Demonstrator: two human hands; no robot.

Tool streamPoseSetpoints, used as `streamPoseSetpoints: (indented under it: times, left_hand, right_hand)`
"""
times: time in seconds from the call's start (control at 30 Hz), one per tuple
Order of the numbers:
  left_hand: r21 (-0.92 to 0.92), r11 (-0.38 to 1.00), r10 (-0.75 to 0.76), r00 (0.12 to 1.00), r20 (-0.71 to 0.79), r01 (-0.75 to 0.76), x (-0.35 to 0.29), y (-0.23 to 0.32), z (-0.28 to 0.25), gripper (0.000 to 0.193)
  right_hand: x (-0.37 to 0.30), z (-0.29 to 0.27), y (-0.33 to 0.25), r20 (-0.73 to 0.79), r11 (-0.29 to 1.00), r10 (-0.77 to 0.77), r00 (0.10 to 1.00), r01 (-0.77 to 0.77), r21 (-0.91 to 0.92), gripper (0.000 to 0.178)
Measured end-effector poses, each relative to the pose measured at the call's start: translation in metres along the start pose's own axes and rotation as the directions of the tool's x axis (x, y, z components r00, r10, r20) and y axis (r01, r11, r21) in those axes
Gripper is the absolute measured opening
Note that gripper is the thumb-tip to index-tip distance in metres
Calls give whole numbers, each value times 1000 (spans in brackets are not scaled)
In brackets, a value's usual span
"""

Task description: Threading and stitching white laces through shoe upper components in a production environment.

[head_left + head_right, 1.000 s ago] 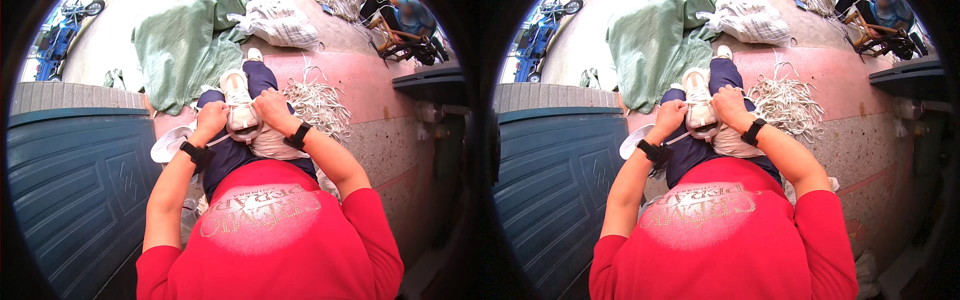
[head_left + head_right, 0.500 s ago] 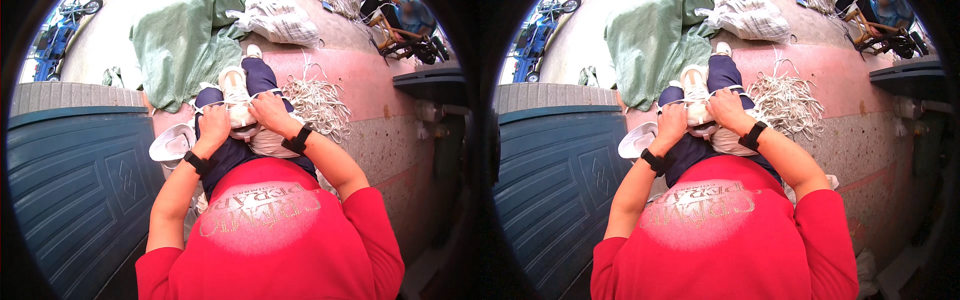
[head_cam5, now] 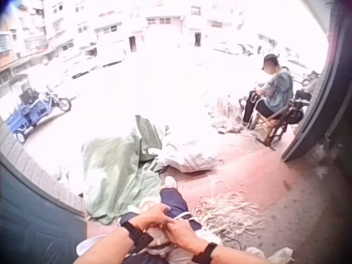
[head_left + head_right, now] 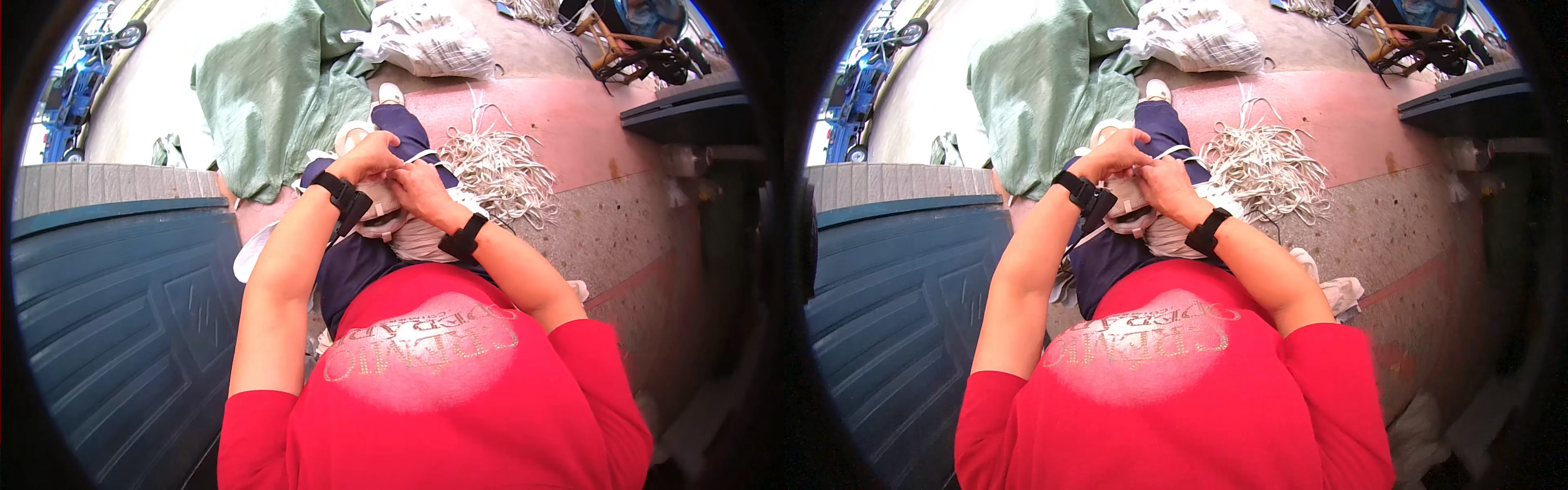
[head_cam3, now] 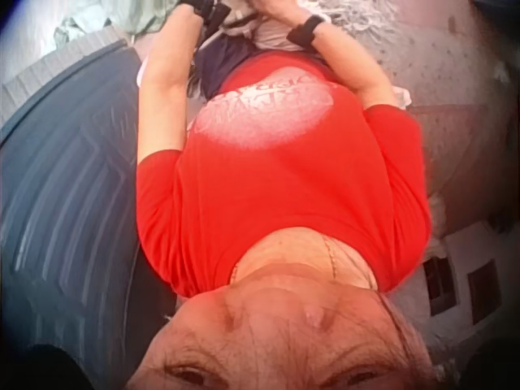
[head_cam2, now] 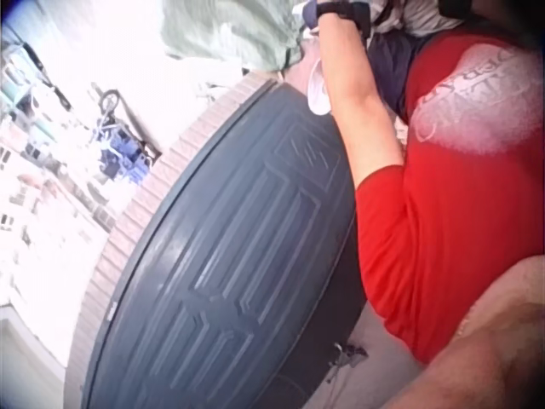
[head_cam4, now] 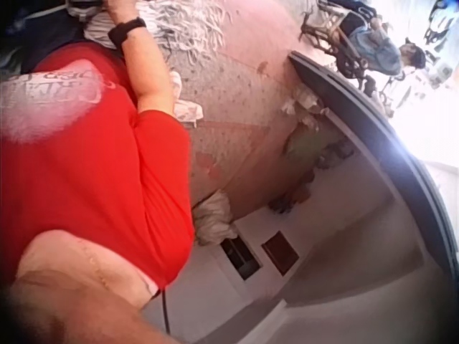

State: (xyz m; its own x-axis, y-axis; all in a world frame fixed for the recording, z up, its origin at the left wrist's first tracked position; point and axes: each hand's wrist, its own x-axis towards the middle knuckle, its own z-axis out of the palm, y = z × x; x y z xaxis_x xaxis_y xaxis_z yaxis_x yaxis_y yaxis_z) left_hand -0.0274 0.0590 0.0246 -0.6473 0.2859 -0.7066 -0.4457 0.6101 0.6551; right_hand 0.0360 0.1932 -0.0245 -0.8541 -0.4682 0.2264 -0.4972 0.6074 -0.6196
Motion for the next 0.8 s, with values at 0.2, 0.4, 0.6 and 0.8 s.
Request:
streamPoseSetpoints:
  times: [0.2, 0.4, 0.6, 0.8]
  left_hand:
    - [-607, 795, 55, 997, 57, -10, -9, -17, -17, 40]
    - [-750, 661, 136, 984, 114, -4, -28, -22, -47, 23]
    - [-712, 702, -33, 999, -18, 11, -17, -6, -49, 9]
    - [-98, 995, -35, 976, -215, 15, -17, -2, -14, 40]
  right_hand:
    - [4, -3, 0, 132, 989, -79, 988, 94, -113, 7]
    - [20, -26, -23, 261, 803, -249, 933, 349, -482, 10]
    - [46, -72, -43, -330, 916, -338, 882, 389, 103, 6]
    - [99, -242, -148, -944, 692, 2, 331, 681, 241, 28]
